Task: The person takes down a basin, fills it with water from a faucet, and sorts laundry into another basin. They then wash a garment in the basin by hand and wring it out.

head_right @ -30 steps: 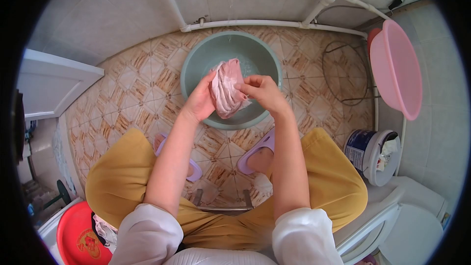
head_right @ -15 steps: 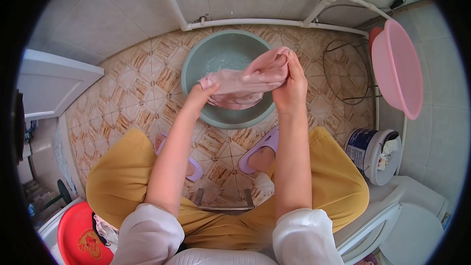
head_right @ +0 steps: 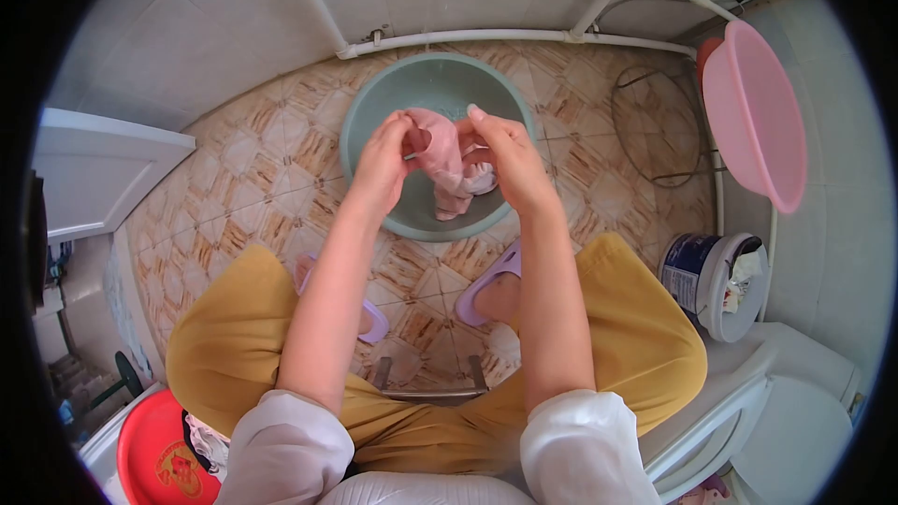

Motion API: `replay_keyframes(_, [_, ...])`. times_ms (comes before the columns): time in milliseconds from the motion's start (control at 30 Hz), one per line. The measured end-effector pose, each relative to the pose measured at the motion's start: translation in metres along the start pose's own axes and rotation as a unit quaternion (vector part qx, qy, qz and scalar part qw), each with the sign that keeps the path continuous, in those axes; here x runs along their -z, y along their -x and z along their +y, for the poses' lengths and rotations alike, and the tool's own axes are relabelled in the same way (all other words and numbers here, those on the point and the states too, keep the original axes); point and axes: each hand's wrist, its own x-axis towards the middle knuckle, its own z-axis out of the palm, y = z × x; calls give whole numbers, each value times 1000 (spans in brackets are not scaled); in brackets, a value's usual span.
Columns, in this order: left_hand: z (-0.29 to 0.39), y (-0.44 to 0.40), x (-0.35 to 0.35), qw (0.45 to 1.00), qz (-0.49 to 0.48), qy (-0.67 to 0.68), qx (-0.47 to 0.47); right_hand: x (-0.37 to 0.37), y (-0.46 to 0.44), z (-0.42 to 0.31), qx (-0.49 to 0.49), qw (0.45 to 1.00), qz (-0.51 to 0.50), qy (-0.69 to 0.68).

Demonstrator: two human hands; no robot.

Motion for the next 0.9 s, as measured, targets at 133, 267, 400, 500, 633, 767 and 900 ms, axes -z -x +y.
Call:
replay_keyframes(133, [11,4,-5,990,-3,136,-30,26,-8,42,-43,985,111,125])
replay_keyframes(267, [23,8,-6,985,14,170,6,20,-7,88,67,968,13,243])
replay_keyframes(400, [15,-9,24,981,123,117,-90,30,-8,84,48,950,38,306])
replay_keyframes(500, [5,-17,62,970,223,60,-80,47,-4,64,-32,989,41,140])
replay_keyframes(633, [-7,-20,71,953,289,-73,-56,38,-4,33,46,996,59,56])
replay_keyframes(767, [-7,-14,40,915,294,-222,-165,15,-3,14,39,997,29,57])
replay_keyframes(900, [15,3,2,963,-47,-236,-120,-2,-1,5,21,994,-1,112])
